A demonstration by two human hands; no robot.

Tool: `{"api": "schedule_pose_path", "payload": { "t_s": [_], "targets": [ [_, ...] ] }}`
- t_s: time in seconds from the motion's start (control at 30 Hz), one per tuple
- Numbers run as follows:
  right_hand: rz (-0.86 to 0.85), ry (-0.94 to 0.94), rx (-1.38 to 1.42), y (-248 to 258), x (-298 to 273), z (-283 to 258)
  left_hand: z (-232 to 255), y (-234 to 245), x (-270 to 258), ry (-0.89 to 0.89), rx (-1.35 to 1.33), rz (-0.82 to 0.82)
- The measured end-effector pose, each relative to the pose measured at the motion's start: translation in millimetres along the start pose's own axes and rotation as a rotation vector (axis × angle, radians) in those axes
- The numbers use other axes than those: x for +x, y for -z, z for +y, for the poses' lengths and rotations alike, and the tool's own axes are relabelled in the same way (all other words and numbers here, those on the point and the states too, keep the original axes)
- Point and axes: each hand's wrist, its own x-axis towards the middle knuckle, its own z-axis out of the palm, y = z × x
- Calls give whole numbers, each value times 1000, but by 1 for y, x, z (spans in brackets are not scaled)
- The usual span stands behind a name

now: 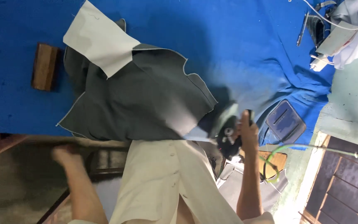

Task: The person irons a dark gray garment on a blue-covered table using a steam iron and a wooden pressing block. They repeatedly reposition the garment, use a white paper template to guide pressing, and smooth seams and edges with the iron and block.

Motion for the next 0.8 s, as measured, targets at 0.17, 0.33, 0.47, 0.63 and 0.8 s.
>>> {"api": "schedule_pose_path", "payload": {
  "t_s": [0.17, 0.33, 0.47, 0.63, 0.8],
  "targets": [
    [324, 34, 242, 44, 71, 56, -61, 2, -69, 365, 290, -697],
    [379, 52, 217, 78, 111, 56, -17, -11, -183, 397, 477, -964],
    [1019, 706, -499, 60, 109, 42, -3, 5, -191, 285, 1211, -906],
    [204, 462, -459, -71, 64, 36, 18, 30, -189, 133, 1260, -977],
    [28, 345, -138, -121, 79, 13, 52, 44, -153, -99, 1039, -722]
  ]
}}
